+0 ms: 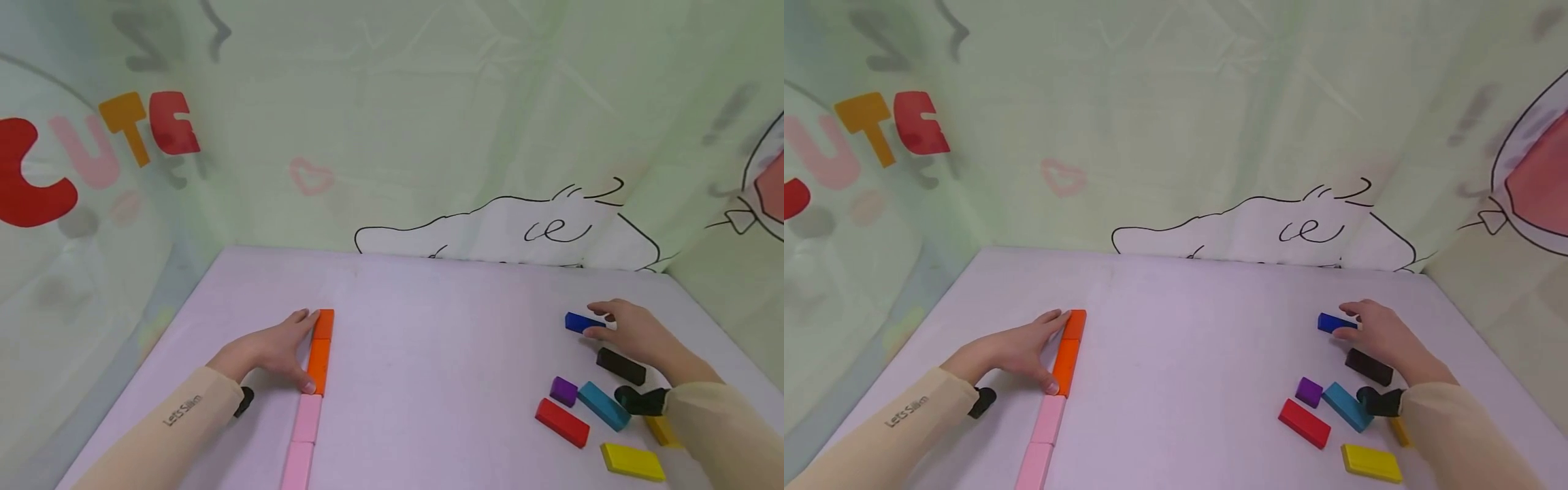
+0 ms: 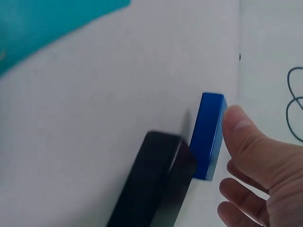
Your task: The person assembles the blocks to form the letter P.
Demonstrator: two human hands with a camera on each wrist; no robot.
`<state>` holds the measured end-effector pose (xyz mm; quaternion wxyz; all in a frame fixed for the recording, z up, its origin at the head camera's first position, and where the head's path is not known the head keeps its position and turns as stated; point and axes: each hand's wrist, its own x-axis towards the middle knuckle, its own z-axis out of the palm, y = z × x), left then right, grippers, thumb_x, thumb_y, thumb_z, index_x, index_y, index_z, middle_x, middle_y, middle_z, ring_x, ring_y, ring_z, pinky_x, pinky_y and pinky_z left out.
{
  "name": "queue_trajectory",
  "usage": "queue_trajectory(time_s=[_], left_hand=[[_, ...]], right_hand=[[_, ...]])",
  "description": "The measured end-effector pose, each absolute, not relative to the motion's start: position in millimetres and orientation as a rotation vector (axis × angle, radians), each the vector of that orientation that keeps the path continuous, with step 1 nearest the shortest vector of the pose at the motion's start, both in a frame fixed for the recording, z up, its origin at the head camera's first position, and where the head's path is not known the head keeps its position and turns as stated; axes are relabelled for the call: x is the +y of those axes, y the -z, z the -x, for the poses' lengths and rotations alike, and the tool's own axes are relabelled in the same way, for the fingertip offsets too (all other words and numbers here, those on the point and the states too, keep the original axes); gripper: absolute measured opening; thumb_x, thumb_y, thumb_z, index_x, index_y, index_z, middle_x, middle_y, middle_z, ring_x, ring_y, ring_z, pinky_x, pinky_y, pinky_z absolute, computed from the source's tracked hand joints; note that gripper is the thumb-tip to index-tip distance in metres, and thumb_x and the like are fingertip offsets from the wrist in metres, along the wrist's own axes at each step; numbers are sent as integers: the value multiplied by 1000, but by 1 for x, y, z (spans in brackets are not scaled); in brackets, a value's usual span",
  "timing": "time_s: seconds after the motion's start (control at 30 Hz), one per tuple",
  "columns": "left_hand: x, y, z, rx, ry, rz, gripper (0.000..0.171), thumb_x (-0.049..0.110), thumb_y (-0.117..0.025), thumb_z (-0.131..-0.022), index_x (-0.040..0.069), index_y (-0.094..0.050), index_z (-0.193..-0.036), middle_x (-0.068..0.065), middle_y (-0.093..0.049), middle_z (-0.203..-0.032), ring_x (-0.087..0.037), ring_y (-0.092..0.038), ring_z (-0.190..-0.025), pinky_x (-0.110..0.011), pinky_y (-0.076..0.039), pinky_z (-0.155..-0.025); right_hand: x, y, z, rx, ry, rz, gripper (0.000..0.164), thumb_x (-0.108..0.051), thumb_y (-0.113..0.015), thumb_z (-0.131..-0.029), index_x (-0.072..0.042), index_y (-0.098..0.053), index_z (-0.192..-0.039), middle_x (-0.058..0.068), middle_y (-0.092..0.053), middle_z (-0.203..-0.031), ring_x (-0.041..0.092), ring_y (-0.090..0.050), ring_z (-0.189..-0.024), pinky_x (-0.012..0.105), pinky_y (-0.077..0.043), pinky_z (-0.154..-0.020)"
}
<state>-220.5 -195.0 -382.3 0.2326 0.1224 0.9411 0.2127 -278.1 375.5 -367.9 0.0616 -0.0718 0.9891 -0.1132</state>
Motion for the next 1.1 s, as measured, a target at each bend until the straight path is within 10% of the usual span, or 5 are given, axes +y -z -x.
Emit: queue_trajectory(time_s=[1.1], left_hand=[[-197, 383, 221, 2578, -600, -351, 123, 34, -92, -73, 3, -15, -163, -25, -11, -170, -45, -23, -155, -65, -31, -120]], right_hand=[[390, 378, 282, 2921, 358, 164, 63, -24, -81, -87, 19, -55, -125, 32, -65, -102, 38, -62, -88, 53, -61, -78]])
